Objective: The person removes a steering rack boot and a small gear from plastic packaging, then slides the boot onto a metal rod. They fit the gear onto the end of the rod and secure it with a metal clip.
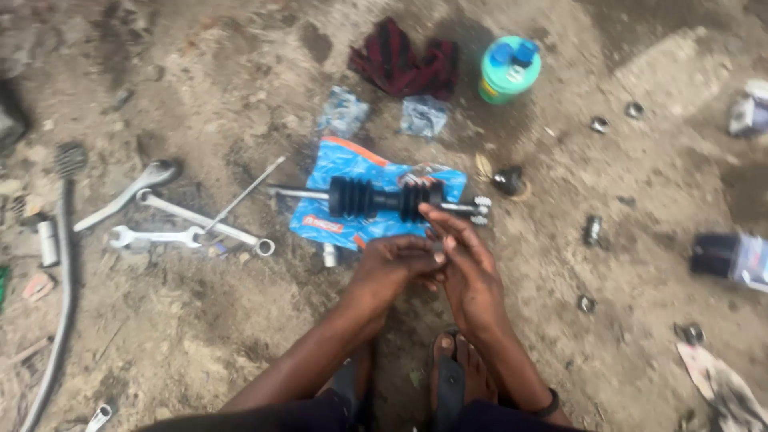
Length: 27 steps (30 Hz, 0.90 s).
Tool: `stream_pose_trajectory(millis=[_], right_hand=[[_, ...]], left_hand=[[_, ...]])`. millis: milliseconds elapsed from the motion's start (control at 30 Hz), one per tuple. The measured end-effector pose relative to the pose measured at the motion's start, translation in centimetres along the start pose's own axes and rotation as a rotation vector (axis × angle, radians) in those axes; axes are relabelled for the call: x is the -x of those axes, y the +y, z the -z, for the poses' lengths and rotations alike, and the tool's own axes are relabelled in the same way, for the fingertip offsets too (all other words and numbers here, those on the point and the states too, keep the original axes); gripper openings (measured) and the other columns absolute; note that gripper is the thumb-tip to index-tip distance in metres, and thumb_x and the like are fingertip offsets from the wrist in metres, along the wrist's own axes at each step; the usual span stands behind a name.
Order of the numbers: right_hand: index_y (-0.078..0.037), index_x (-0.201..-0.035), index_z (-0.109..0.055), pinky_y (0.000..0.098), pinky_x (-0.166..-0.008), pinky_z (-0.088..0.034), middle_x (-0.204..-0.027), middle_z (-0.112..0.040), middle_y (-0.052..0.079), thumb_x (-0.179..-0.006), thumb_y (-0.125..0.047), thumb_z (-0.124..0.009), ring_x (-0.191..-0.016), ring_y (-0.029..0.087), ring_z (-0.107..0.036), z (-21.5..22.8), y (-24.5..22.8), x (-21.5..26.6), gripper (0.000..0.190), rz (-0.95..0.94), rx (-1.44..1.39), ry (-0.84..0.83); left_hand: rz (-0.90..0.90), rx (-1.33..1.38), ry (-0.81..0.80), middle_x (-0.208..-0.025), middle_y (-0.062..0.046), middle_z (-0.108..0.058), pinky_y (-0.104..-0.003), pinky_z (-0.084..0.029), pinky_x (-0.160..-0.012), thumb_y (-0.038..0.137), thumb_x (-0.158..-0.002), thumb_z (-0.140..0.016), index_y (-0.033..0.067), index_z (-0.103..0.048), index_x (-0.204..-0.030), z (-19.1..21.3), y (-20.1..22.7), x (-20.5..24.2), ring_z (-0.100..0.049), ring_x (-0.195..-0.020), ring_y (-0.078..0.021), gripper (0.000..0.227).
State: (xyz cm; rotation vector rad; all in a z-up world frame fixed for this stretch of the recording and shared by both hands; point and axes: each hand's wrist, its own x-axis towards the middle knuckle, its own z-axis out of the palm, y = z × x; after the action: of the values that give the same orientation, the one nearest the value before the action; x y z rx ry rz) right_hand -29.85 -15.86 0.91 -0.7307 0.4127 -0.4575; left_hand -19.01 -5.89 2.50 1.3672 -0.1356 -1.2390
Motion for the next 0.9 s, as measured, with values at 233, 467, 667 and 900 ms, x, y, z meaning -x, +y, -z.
stream_pose_trajectory(millis=[233, 467, 667, 900], right_hand=[[-0.002, -0.137, -0.057, 0.0395, -0.126, -0.030, -0.154, -0.054, 0.019, -0.103, -0.010, -0.051, -0.151, 0.026, -0.043, -1.0, 1.2, -1.1, 0.036, 0.022, 0.273, -0.206], [-0.003, -0.128, -0.065, 0.0385, -0.102, -0.048, -0.130, -0.068, 0.014, -0.095, -0.015, -0.061, -0.124, 0.022, -0.061, -0.8, 0.2, -1.7, 0.035, -0.119, 0.593, -0.023], [0.005, -0.107, -0.074, 0.0342, -0.071, -0.061, -0.092, -0.077, 0.011, -0.095, -0.012, -0.068, -0.080, 0.018, -0.072, -0.5, 1.5, -2.1, 0.022, -0.289, 0.642, -0.027], [0.003, -0.108, -0.070, 0.0301, -0.076, -0.061, -0.094, -0.075, 0.010, -0.090, -0.005, -0.073, -0.084, 0.016, -0.072, -3.7, 2.4, -2.7, 0.020, -0.077, 0.622, -0.013]], left_hand=[[0.077, 0.229, -0.052, -0.098, -0.010, -0.078, -0.032, -0.062, -0.077, 0.006, -0.090, -0.071, -0.0017, -0.074, -0.107, 4.3, -1.5, -0.5, -0.075, -0.086, -0.0175, 0.018], [-0.002, 0.034, 0.018, -0.092, -0.010, -0.078, -0.031, -0.060, -0.072, 0.002, -0.083, -0.075, 0.0012, -0.076, -0.104, 4.9, -0.3, -0.1, -0.074, -0.079, -0.0165, 0.021], [-0.283, -0.095, 0.165, -0.089, -0.010, -0.077, -0.029, -0.056, -0.069, 0.002, -0.084, -0.080, -0.0040, -0.077, -0.099, 6.7, -3.7, 0.8, -0.070, -0.076, -0.0126, 0.016], [-0.324, -0.189, 0.081, -0.085, -0.009, -0.076, -0.027, -0.057, -0.062, 0.010, -0.089, -0.078, -0.0009, -0.073, -0.111, 8.6, -1.0, 2.2, -0.071, -0.070, -0.0124, 0.025]])
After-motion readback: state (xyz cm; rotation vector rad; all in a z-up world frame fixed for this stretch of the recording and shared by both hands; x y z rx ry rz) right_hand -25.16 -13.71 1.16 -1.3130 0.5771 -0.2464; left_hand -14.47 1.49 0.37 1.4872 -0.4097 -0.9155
